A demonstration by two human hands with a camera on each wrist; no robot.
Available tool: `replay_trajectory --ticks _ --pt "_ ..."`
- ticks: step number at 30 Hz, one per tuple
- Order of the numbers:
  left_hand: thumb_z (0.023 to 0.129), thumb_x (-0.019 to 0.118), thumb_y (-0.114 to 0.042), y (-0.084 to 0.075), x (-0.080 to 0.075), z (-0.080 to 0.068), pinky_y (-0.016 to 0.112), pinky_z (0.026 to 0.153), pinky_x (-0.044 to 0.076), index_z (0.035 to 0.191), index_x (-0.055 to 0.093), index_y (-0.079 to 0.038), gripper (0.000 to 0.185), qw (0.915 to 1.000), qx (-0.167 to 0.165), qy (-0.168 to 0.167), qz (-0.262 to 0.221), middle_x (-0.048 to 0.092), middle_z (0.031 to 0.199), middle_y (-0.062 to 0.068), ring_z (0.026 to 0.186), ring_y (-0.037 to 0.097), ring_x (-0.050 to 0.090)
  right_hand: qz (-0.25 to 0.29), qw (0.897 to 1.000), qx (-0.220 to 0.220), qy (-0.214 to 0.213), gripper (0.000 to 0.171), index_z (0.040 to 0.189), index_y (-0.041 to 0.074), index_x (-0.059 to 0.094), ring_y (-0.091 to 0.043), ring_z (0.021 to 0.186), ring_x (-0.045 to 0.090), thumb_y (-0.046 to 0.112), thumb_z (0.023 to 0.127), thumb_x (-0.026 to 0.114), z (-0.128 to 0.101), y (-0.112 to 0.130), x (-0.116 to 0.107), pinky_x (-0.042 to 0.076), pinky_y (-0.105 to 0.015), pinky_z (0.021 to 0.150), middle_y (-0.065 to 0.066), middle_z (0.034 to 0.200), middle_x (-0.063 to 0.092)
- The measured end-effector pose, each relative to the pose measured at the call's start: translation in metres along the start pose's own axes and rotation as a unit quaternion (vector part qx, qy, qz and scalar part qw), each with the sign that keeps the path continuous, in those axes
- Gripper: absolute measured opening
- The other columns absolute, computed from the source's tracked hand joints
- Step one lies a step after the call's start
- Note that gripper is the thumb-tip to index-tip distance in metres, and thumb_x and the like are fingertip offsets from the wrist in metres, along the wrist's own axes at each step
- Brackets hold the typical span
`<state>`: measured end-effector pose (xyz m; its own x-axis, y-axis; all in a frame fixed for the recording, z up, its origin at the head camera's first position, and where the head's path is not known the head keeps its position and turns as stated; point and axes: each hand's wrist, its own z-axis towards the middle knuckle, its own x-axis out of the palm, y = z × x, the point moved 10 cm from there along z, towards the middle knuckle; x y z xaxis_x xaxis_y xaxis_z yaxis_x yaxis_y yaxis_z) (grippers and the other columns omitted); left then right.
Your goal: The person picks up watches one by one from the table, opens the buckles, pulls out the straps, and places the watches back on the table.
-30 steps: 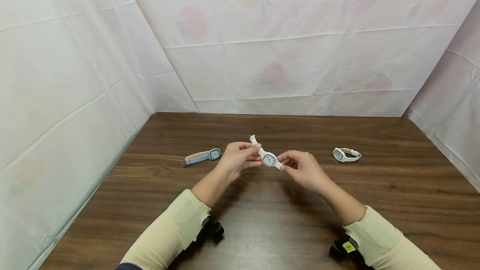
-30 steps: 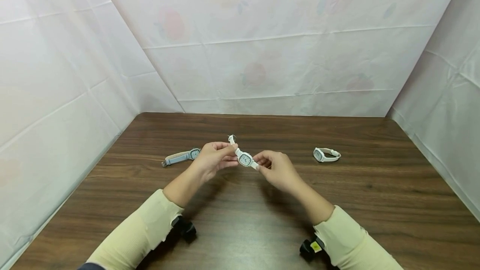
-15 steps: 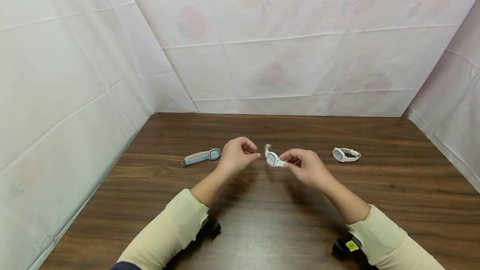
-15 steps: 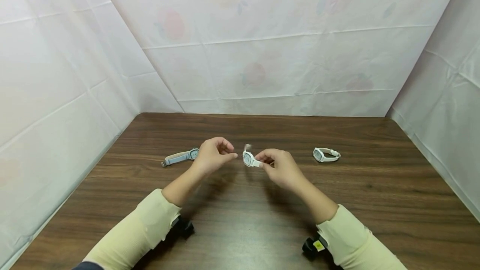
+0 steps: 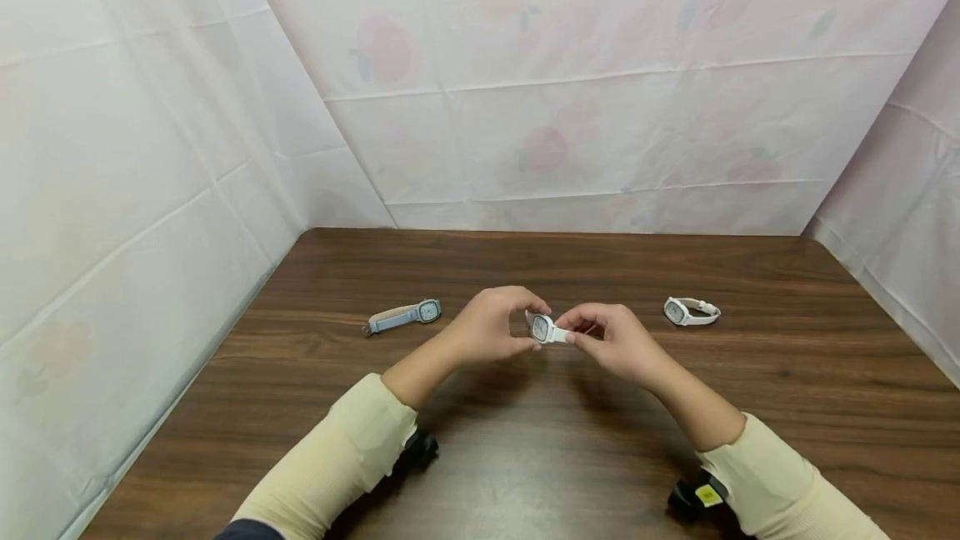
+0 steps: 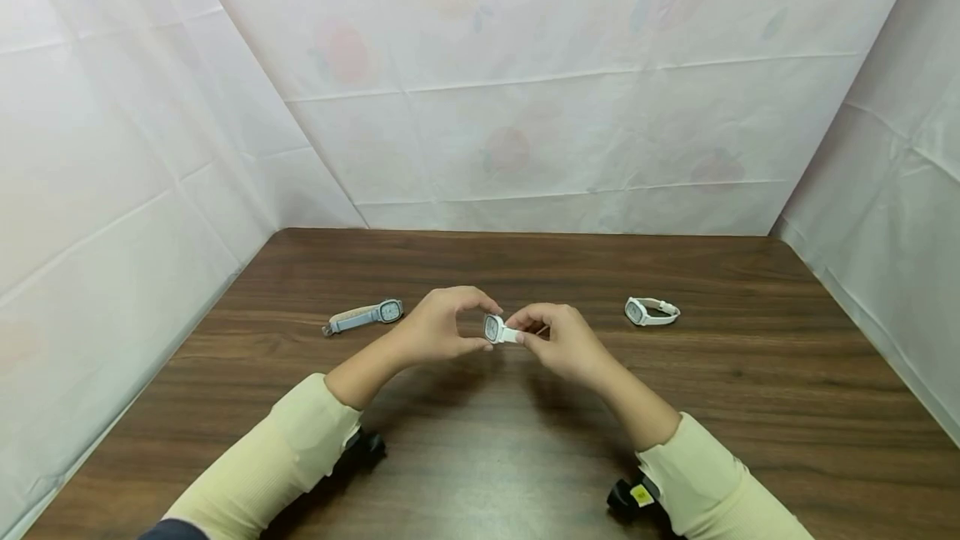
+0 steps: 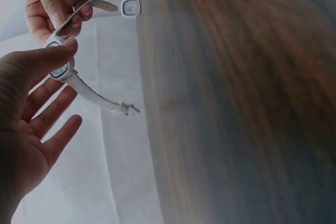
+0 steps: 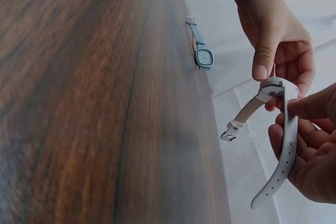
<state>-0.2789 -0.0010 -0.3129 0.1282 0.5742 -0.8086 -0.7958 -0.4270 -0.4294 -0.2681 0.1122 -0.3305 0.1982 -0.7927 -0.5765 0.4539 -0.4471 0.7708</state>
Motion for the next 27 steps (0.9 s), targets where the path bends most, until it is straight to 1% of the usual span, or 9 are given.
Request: replay_trajectory --ticks 4,8,10,13,17,22,27 --pt "0.074 0.085 -0.012 -0.004 0.002 -0.001 0.026 0.084 0.050 0.106 0.068 -0.007 0.036 0.9995 0.019 0.010 0.024 0.068 0.099 -0.001 0.093 0.014 0.063 0.011 1.000 0.009 0.002 0.010 0.098 0.002 0.072 -0.014 0.078 0.061 -0.001 0.089 0.068 -0.001 -0.004 0.000 0.052 -0.027 0.067 -0.005 0.086 0.069" --pt "0.075 0.084 -0.015 -0.005 0.003 -0.002 0.025 0.078 0.050 0.102 0.067 -0.009 0.032 0.9979 0.033 0.016 0.053 0.066 0.094 -0.003 0.086 0.015 0.063 0.018 1.000 0.013 -0.006 0.013 0.099 0.002 0.073 -0.015 0.081 0.063 -0.002 0.087 0.070 -0.003 -0.006 -0.003 0.054 -0.028 0.071 -0.004 0.090 0.070" --pt "0.075 0.083 -0.016 -0.005 0.003 -0.003 0.025 0.075 0.050 0.100 0.067 -0.010 0.031 0.9965 0.038 0.018 0.072 0.065 0.092 -0.004 0.082 0.015 0.063 0.017 1.000 0.007 -0.017 0.015 0.100 0.002 0.072 -0.017 0.084 0.065 -0.003 0.086 0.071 -0.004 -0.007 -0.007 0.055 -0.029 0.074 -0.005 0.093 0.070" --pt "0.074 0.083 -0.017 -0.005 0.002 -0.005 0.026 0.071 0.049 0.098 0.066 -0.010 0.030 0.9933 0.046 0.017 0.105 0.065 0.090 -0.004 0.078 0.013 0.060 0.014 0.999 -0.008 -0.031 0.017 0.102 0.000 0.071 -0.021 0.089 0.066 -0.004 0.085 0.072 -0.006 -0.007 -0.013 0.056 -0.036 0.080 -0.007 0.099 0.069" --pt "0.071 0.084 -0.019 -0.003 -0.001 -0.007 0.027 0.071 0.050 0.094 0.065 -0.011 0.031 0.9875 0.048 0.012 0.149 0.064 0.089 -0.004 0.078 0.011 0.057 0.003 0.999 -0.017 -0.047 0.020 0.104 -0.001 0.069 -0.024 0.091 0.067 -0.004 0.084 0.072 -0.009 -0.010 -0.023 0.055 -0.041 0.082 -0.010 0.102 0.068" --pt "0.068 0.084 -0.018 0.001 -0.001 -0.009 0.030 0.072 0.052 0.093 0.066 -0.012 0.031 0.9790 0.052 0.012 0.197 0.063 0.086 -0.004 0.080 0.013 0.061 -0.012 0.998 -0.018 -0.063 0.020 0.104 0.000 0.069 -0.024 0.089 0.067 -0.005 0.085 0.072 -0.015 -0.014 -0.037 0.056 -0.033 0.079 -0.011 0.101 0.067" --pt "0.068 0.085 -0.018 0.005 -0.001 -0.011 0.032 0.071 0.052 0.090 0.065 -0.013 0.031 0.9741 0.051 0.019 0.219 0.063 0.084 -0.004 0.079 0.015 0.063 -0.040 0.996 -0.024 -0.074 0.021 0.105 0.000 0.069 -0.020 0.087 0.067 -0.007 0.084 0.071 -0.022 -0.019 -0.050 0.056 -0.028 0.076 -0.010 0.103 0.066"
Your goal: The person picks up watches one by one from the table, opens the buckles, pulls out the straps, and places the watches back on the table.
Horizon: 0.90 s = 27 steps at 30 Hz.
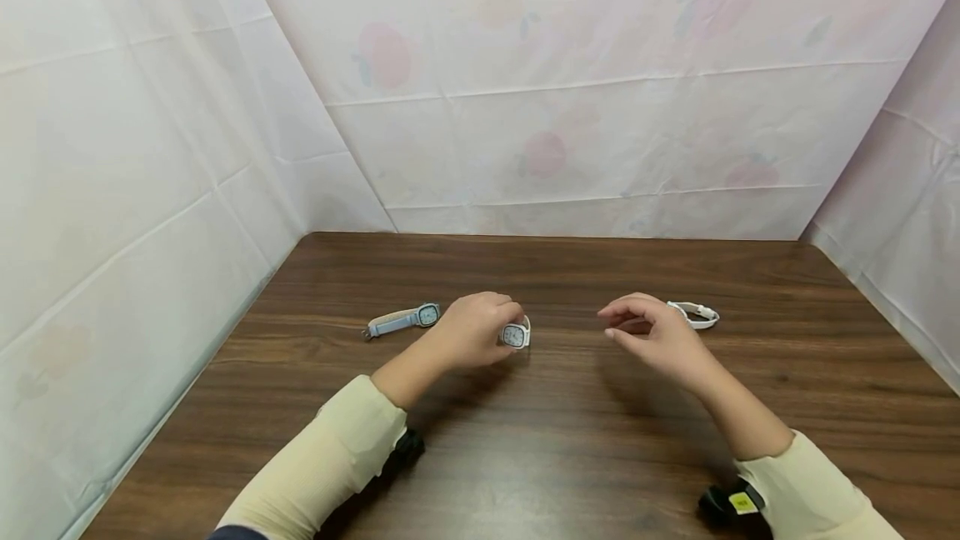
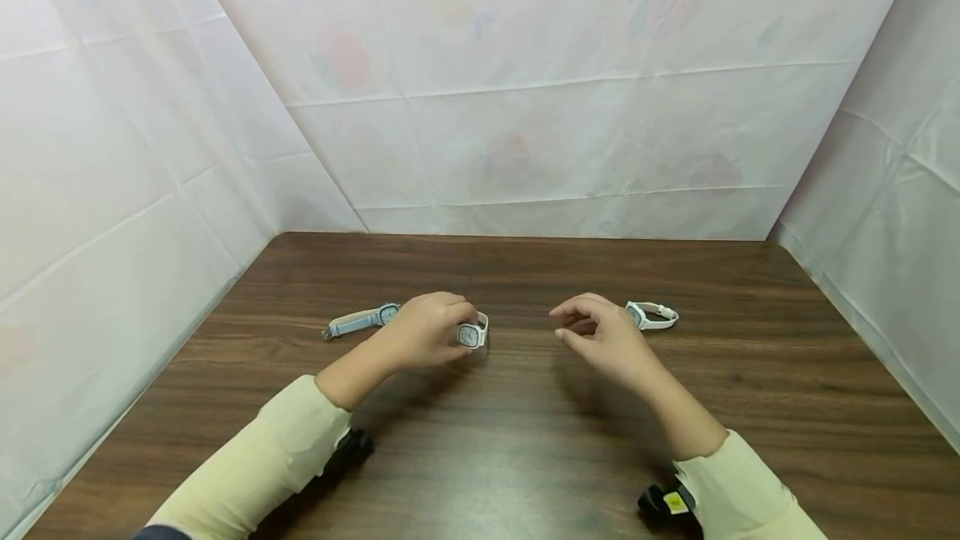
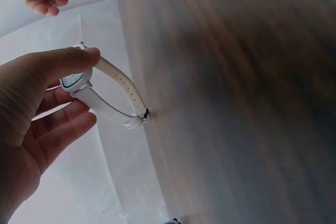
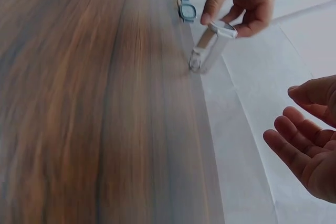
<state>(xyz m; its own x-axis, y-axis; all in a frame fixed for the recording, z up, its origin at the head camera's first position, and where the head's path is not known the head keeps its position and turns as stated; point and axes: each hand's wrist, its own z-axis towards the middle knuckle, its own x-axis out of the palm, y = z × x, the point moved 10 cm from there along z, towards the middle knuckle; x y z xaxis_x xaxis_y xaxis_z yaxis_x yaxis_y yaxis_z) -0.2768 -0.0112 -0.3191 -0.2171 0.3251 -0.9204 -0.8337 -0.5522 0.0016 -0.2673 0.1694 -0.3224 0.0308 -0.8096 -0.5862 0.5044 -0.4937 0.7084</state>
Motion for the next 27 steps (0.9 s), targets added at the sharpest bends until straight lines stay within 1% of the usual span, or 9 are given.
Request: replay_trajectory --ticks 4,8,11,14,16,17,19,22,27 --pt "0.068 0.086 -0.019 0.005 0.004 0.000 0.032 0.070 0.053 0.089 0.064 -0.014 0.031 0.9995 -0.010 0.026 0.017 0.062 0.083 -0.005 0.079 0.015 0.063 -0.023 1.000 -0.003 -0.012 0.022 0.105 0.002 0.069 -0.018 0.086 0.067 -0.007 0.084 0.071 -0.004 -0.005 -0.011 0.056 -0.025 0.074 -0.012 0.103 0.066" --pt "0.068 0.086 -0.018 0.012 0.011 0.000 0.033 0.071 0.053 0.091 0.065 -0.014 0.031 0.9969 -0.029 0.068 0.029 0.064 0.086 -0.005 0.081 0.016 0.063 -0.039 0.999 0.008 -0.017 0.022 0.106 0.005 0.069 -0.017 0.087 0.067 -0.003 0.086 0.071 -0.010 -0.011 -0.021 0.055 -0.024 0.075 -0.012 0.105 0.066" --pt "0.069 0.086 -0.015 0.016 0.016 0.000 0.034 0.072 0.053 0.092 0.066 -0.013 0.031 0.9940 -0.039 0.096 0.033 0.064 0.088 -0.003 0.083 0.017 0.064 -0.067 0.997 0.018 -0.024 0.020 0.106 0.007 0.069 -0.017 0.088 0.066 0.000 0.087 0.071 -0.013 -0.015 -0.029 0.055 -0.023 0.075 -0.010 0.105 0.066" --pt "0.068 0.087 -0.012 0.019 0.021 0.000 0.034 0.072 0.053 0.091 0.065 -0.012 0.032 0.9920 -0.044 0.114 0.034 0.063 0.087 -0.002 0.082 0.018 0.063 -0.096 0.994 0.024 -0.036 0.019 0.105 0.007 0.070 -0.019 0.089 0.065 0.002 0.087 0.072 -0.016 -0.020 -0.037 0.054 -0.020 0.075 -0.009 0.105 0.066" --pt "0.069 0.087 -0.011 0.021 0.026 0.001 0.033 0.072 0.053 0.090 0.063 -0.012 0.032 0.9901 -0.047 0.128 0.035 0.062 0.086 -0.002 0.081 0.017 0.062 -0.106 0.993 0.031 -0.042 0.019 0.106 0.006 0.070 -0.023 0.090 0.065 0.003 0.087 0.072 -0.018 -0.023 -0.042 0.053 -0.017 0.074 -0.009 0.106 0.066" --pt "0.069 0.088 -0.011 0.022 0.028 0.001 0.032 0.071 0.052 0.089 0.063 -0.012 0.032 0.9891 -0.048 0.135 0.035 0.062 0.086 -0.003 0.081 0.017 0.062 -0.109 0.992 0.034 -0.046 0.019 0.106 0.006 0.069 -0.022 0.090 0.065 0.003 0.087 0.072 -0.019 -0.025 -0.045 0.052 -0.016 0.073 -0.010 0.105 0.066" --pt "0.070 0.088 -0.012 0.023 0.033 0.001 0.032 0.072 0.052 0.089 0.062 -0.013 0.033 0.9863 -0.050 0.153 0.038 0.061 0.086 -0.002 0.081 0.017 0.061 -0.109 0.992 0.042 -0.054 0.020 0.107 0.006 0.069 -0.019 0.089 0.065 0.003 0.087 0.072 -0.020 -0.028 -0.050 0.051 -0.013 0.073 -0.009 0.104 0.066" --pt "0.072 0.088 -0.013 0.024 0.037 0.002 0.031 0.072 0.052 0.089 0.061 -0.013 0.032 0.9825 -0.053 0.174 0.039 0.062 0.086 -0.002 0.081 0.016 0.061 -0.108 0.991 0.052 -0.063 0.018 0.106 0.006 0.069 -0.010 0.088 0.063 0.004 0.088 0.072 -0.023 -0.033 -0.056 0.050 -0.011 0.072 -0.008 0.103 0.066" --pt "0.075 0.083 -0.005 0.025 0.040 0.004 0.032 0.072 0.052 0.086 0.063 -0.014 0.025 0.9811 -0.059 0.182 0.029 0.063 0.085 -0.003 0.081 0.016 0.062 -0.111 0.989 0.053 -0.078 0.017 0.104 0.003 0.069 0.000 0.086 0.061 0.002 0.087 0.072 -0.025 -0.041 -0.065 0.051 -0.012 0.074 -0.012 0.101 0.067"
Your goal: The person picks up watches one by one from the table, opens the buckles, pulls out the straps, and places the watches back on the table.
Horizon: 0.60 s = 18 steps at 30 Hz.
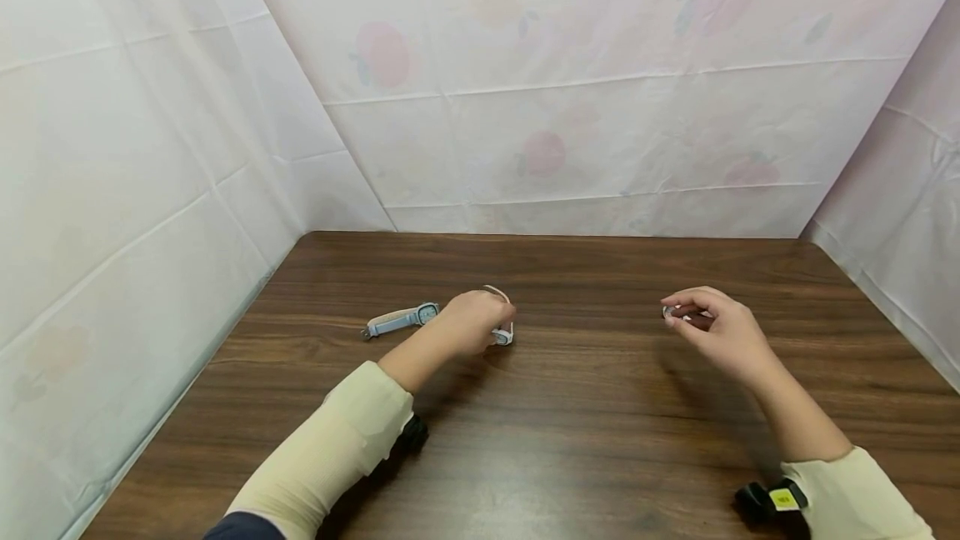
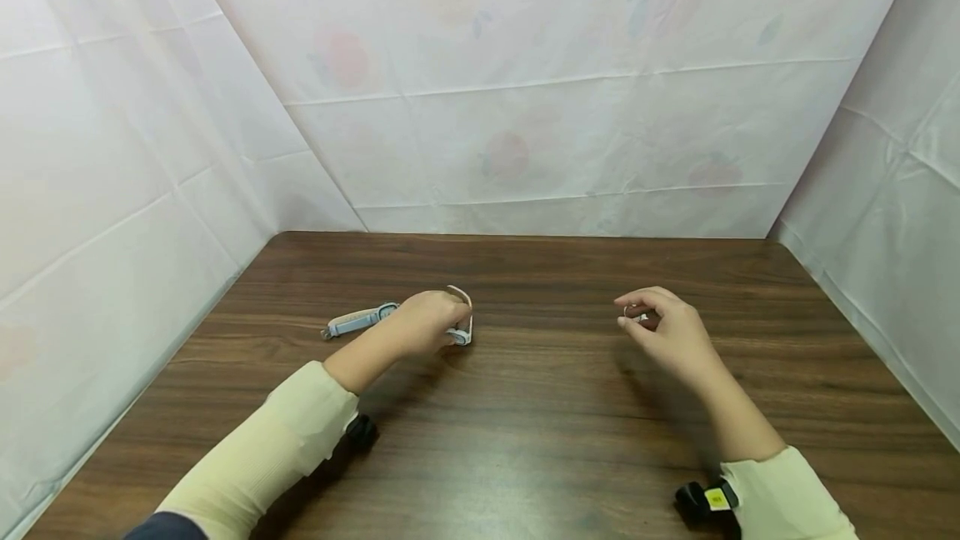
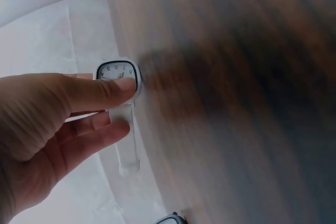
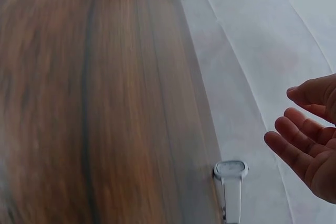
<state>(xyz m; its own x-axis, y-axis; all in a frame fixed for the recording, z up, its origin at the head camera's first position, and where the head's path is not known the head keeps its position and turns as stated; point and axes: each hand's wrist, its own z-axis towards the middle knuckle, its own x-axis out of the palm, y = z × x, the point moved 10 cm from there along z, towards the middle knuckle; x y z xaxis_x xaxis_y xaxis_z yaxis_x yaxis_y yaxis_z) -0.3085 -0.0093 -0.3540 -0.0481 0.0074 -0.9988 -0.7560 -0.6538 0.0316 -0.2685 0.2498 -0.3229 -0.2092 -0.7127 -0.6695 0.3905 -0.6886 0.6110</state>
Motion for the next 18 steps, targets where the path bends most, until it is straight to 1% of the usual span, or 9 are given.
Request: replay_trajectory --ticks 5,8,12,18 --pt "0.074 0.073 0.007 0.004 0.000 0.001 0.033 0.070 0.053 0.084 0.067 -0.017 0.027 0.9998 -0.017 -0.001 -0.005 0.065 0.086 -0.004 0.081 0.015 0.064 -0.019 1.000 0.005 -0.010 0.019 0.103 0.000 0.070 0.006 0.083 0.057 0.000 0.085 0.073 0.000 -0.009 -0.007 0.048 -0.008 0.070 -0.013 0.098 0.067" --pt "0.071 0.068 0.009 0.007 -0.002 0.001 0.034 0.066 0.054 0.084 0.068 -0.019 0.031 0.9996 -0.029 -0.002 0.004 0.066 0.085 -0.005 0.080 0.016 0.065 -0.037 0.999 0.007 -0.014 0.020 0.103 0.001 0.070 0.003 0.083 0.057 0.000 0.084 0.074 -0.001 -0.013 -0.013 0.046 -0.008 0.068 -0.014 0.097 0.067" --pt "0.072 0.068 0.008 0.009 -0.002 0.001 0.036 0.065 0.054 0.086 0.069 -0.020 0.031 0.9993 -0.036 0.003 0.008 0.066 0.087 -0.004 0.080 0.017 0.065 -0.050 0.999 0.016 -0.013 0.020 0.105 0.000 0.069 -0.005 0.081 0.060 0.002 0.085 0.074 -0.002 -0.021 -0.018 0.046 -0.009 0.065 -0.016 0.099 0.067" --pt "0.073 0.071 0.004 0.006 -0.006 0.003 0.036 0.064 0.053 0.089 0.068 -0.018 0.028 0.9995 -0.030 0.004 0.010 0.064 0.087 -0.003 0.079 0.019 0.064 -0.052 0.998 0.032 -0.014 0.022 0.108 -0.001 0.068 -0.005 0.077 0.062 0.005 0.087 0.072 -0.004 -0.034 -0.025 0.048 -0.012 0.062 -0.019 0.098 0.067"
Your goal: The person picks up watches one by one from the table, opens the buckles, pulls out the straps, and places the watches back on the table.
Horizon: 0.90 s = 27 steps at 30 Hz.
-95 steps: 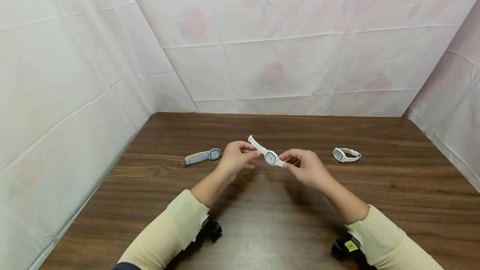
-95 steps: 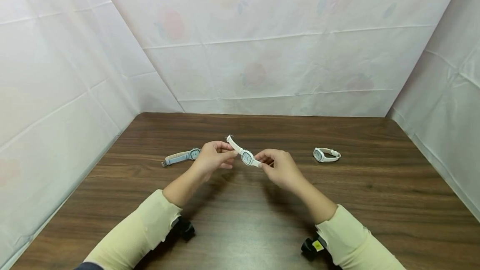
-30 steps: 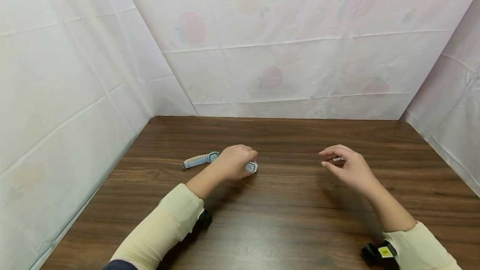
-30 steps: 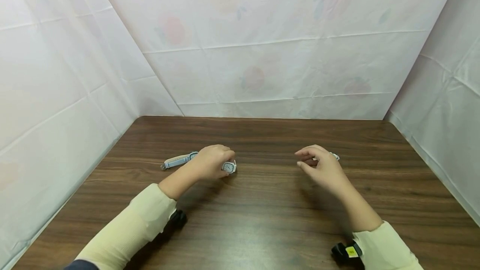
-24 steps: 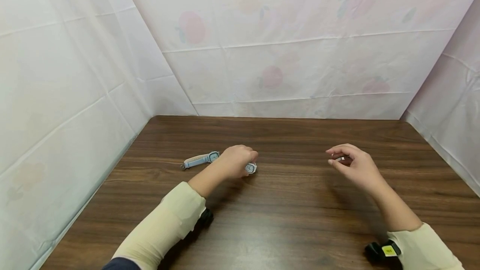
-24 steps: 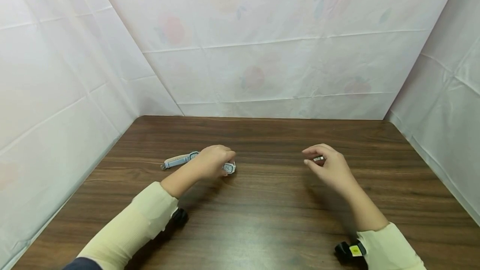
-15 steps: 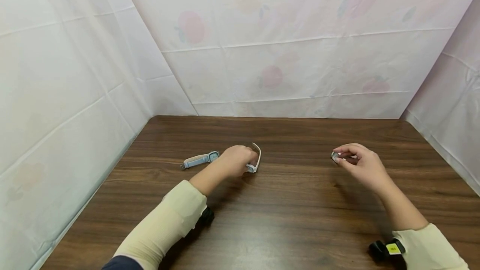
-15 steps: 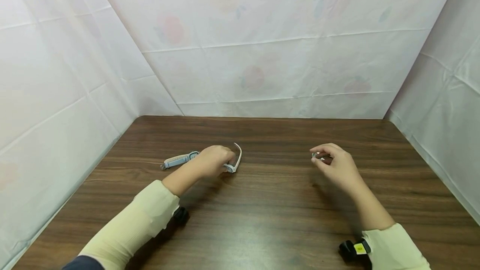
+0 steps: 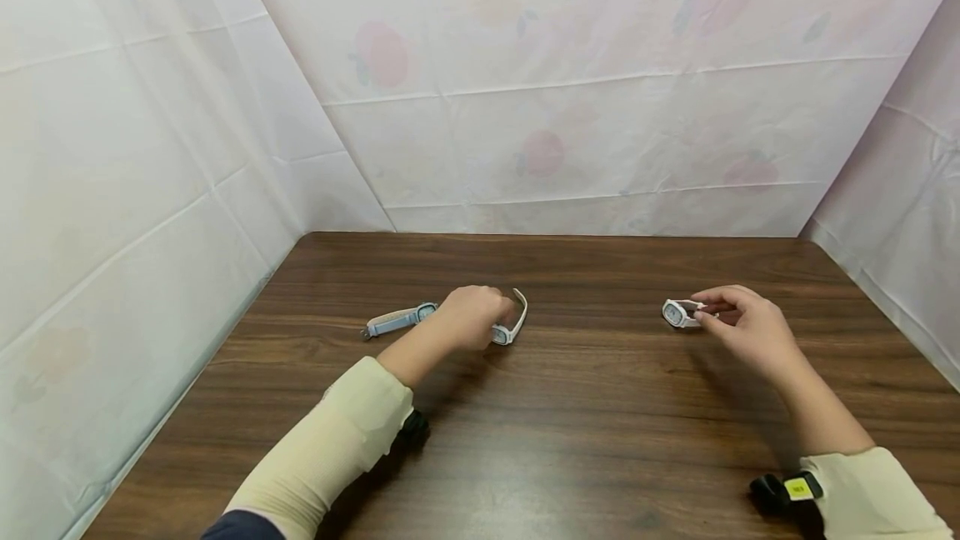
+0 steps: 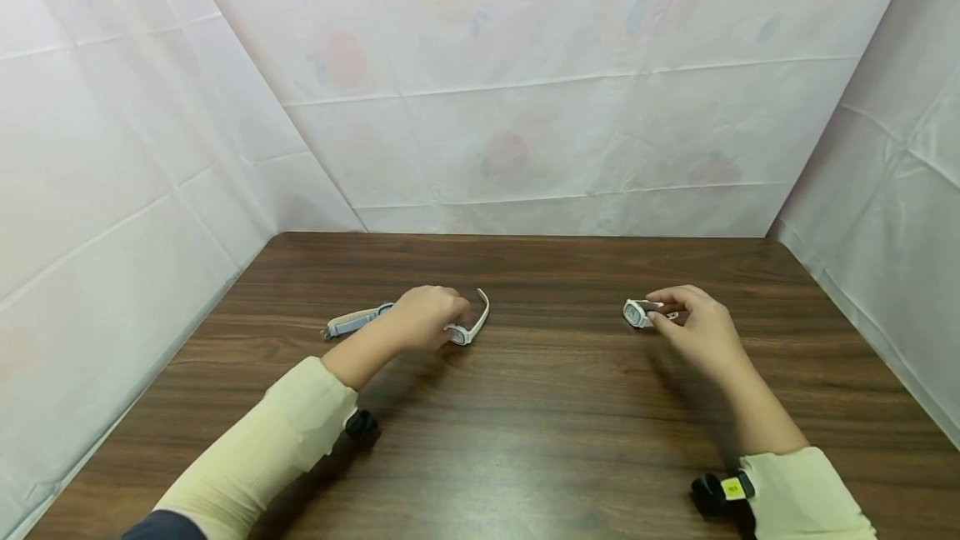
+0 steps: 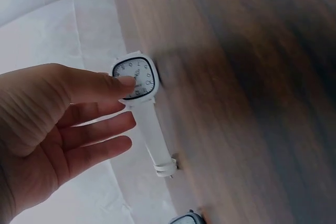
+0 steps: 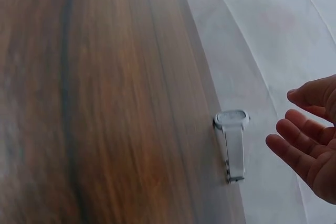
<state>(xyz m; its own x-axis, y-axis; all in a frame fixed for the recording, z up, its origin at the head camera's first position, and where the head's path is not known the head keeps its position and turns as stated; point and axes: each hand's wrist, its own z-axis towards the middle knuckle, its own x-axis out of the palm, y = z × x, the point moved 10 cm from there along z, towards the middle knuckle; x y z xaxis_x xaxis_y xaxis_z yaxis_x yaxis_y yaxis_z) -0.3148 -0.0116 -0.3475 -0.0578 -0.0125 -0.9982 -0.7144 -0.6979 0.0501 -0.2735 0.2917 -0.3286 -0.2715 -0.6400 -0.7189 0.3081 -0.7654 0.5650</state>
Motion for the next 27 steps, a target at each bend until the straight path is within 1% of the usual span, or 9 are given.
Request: replay_trajectory --ticks 3,7,11,14,19,22,24,27 --pt "0.073 0.074 0.000 -0.004 -0.005 0.001 0.036 0.061 0.052 0.087 0.064 -0.017 0.025 0.9999 0.011 -0.012 0.004 0.062 0.085 -0.002 0.076 0.019 0.062 -0.007 1.000 0.013 0.001 0.022 0.109 -0.001 0.068 -0.005 0.078 0.061 0.007 0.088 0.071 -0.001 -0.007 -0.002 0.046 -0.012 0.062 -0.018 0.099 0.067" --pt "0.078 0.075 -0.007 -0.013 -0.015 0.003 0.037 0.061 0.052 0.094 0.067 -0.015 0.020 0.9989 0.028 -0.034 -0.013 0.064 0.091 0.000 0.077 0.020 0.063 -0.023 0.999 0.030 0.004 0.022 0.109 0.000 0.068 -0.007 0.080 0.060 0.011 0.090 0.070 -0.001 -0.015 -0.005 0.045 -0.011 0.064 -0.017 0.099 0.067" --pt "0.083 0.075 -0.012 -0.020 -0.022 0.005 0.037 0.063 0.053 0.104 0.070 -0.013 0.022 0.9972 0.038 -0.051 -0.038 0.064 0.096 0.001 0.079 0.020 0.063 -0.033 0.998 0.045 0.009 0.022 0.107 -0.002 0.068 -0.017 0.082 0.063 0.012 0.090 0.070 0.001 -0.023 -0.004 0.045 -0.015 0.062 -0.019 0.097 0.069" --pt "0.085 0.075 -0.016 -0.025 -0.026 0.007 0.035 0.066 0.053 0.106 0.070 -0.012 0.022 0.9951 0.045 -0.061 -0.063 0.063 0.098 0.001 0.081 0.018 0.063 -0.040 0.997 0.057 0.015 0.022 0.107 -0.003 0.068 -0.025 0.083 0.064 0.013 0.091 0.069 0.003 -0.029 -0.003 0.047 -0.023 0.063 -0.019 0.095 0.070" --pt "0.089 0.072 -0.023 -0.030 -0.026 0.012 0.032 0.072 0.051 0.107 0.070 -0.012 0.021 0.9900 0.048 -0.069 -0.113 0.062 0.103 -0.001 0.084 0.013 0.059 -0.051 0.995 0.081 0.030 0.026 0.108 -0.004 0.068 -0.036 0.087 0.065 0.016 0.092 0.067 0.006 -0.041 0.002 0.048 -0.041 0.069 -0.021 0.094 0.070" --pt "0.090 0.071 -0.025 -0.034 -0.025 0.016 0.030 0.074 0.049 0.107 0.071 -0.011 0.022 0.9867 0.048 -0.073 -0.137 0.062 0.103 -0.002 0.084 0.012 0.058 -0.049 0.993 0.095 0.044 0.030 0.111 -0.007 0.065 -0.043 0.092 0.063 0.017 0.093 0.065 0.008 -0.049 0.006 0.048 -0.050 0.073 -0.025 0.098 0.069" --pt "0.090 0.071 -0.026 -0.036 -0.024 0.019 0.028 0.075 0.049 0.107 0.071 -0.011 0.023 0.9847 0.049 -0.073 -0.150 0.062 0.103 -0.002 0.086 0.012 0.059 -0.050 0.992 0.103 0.057 0.034 0.115 -0.008 0.062 -0.046 0.096 0.061 0.017 0.094 0.064 0.010 -0.053 0.009 0.047 -0.055 0.076 -0.029 0.103 0.067" --pt "0.090 0.071 -0.027 -0.038 -0.021 0.024 0.028 0.078 0.050 0.108 0.070 -0.011 0.025 0.9822 0.046 -0.065 -0.170 0.062 0.104 -0.001 0.091 0.014 0.061 -0.052 0.989 0.113 0.076 0.039 0.121 -0.010 0.057 -0.048 0.099 0.061 0.019 0.095 0.063 0.013 -0.059 0.014 0.047 -0.057 0.079 -0.032 0.110 0.063"
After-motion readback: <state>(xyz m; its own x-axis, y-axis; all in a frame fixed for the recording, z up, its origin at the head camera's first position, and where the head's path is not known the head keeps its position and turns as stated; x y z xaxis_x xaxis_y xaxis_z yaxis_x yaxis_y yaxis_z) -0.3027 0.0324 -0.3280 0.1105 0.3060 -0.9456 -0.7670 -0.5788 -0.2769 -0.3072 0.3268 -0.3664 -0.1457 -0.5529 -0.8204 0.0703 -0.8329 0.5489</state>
